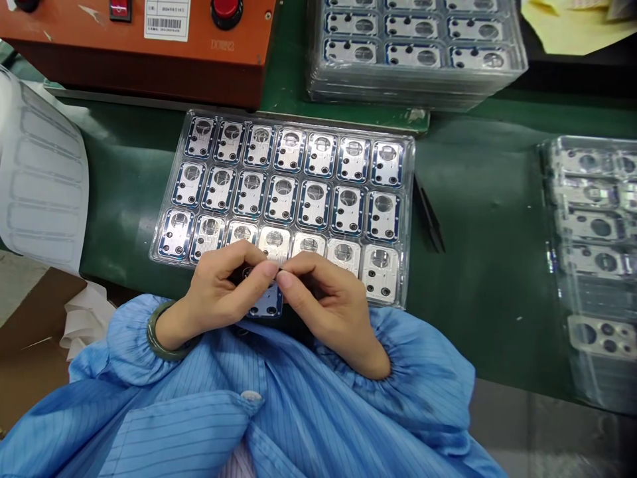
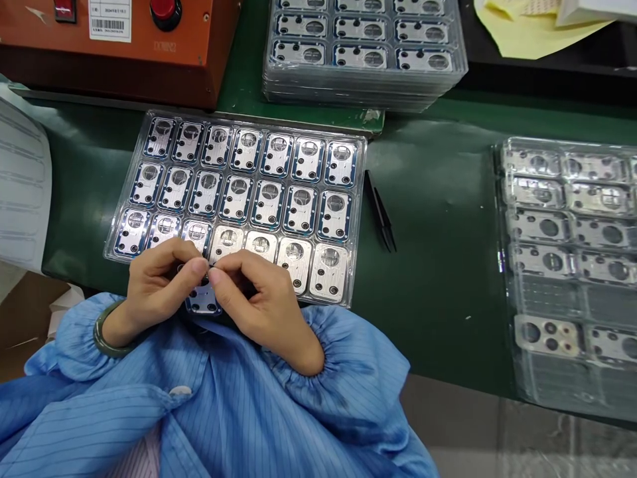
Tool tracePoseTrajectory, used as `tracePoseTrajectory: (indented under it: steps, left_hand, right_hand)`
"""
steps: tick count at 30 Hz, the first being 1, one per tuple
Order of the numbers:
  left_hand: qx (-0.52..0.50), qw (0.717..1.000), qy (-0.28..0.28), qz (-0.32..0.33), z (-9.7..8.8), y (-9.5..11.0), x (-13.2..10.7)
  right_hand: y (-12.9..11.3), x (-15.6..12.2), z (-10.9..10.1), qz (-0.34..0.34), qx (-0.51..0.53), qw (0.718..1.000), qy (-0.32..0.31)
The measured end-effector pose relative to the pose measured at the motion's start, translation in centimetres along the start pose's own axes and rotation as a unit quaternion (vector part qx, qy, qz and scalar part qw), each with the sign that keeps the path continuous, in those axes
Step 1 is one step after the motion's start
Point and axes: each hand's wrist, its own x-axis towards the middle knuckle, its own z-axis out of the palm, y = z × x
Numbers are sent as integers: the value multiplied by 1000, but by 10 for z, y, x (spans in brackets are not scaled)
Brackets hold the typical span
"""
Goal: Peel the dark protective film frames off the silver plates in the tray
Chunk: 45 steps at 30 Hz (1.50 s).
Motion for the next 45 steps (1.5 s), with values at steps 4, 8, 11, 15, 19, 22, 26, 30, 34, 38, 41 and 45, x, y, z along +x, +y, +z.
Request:
tracePoseTrajectory:
  steps: [4,8,11,15,19,22,26,30,34,38,41,45]
  left_hand:
    - [-37,998,-19,-42,-2,2,0]
    - [-99,990,-61,-74,-8,2,0]
    - [-140,981,-70,-113,-10,-1,-2]
    - [-117,985,-61,-106,-9,-2,-3]
    - [-79,995,-27,-59,-7,0,-2]
    - [-46,998,-1,-37,-6,1,-3]
    - [-30,999,0,-31,-5,2,-2]
    - [-20,999,-21,-22,-4,0,0]
    - [4,999,-35,-25,-4,-1,-2]
    - [1,998,18,-54,-3,0,-1]
    - [3,991,109,-76,-1,0,2]
    - [13,985,151,-80,3,-2,3]
  right_hand:
    - [0,0,-2,5,4,1000,-13]
    - [-4,-1,-3,29,30,999,8]
    - [-7,-1,-3,49,39,998,19]
    - [-8,0,-3,44,43,998,16]
    - [-6,0,-2,43,32,998,18]
    - [-5,0,-3,39,24,999,18]
    - [-6,1,-3,40,24,999,18]
    - [-7,2,-1,42,21,998,29]
    - [-6,3,0,58,5,997,44]
    - [-7,3,-3,47,21,998,42]
    - [-7,3,-5,39,28,999,1]
    - [-6,4,-6,37,7,998,-55]
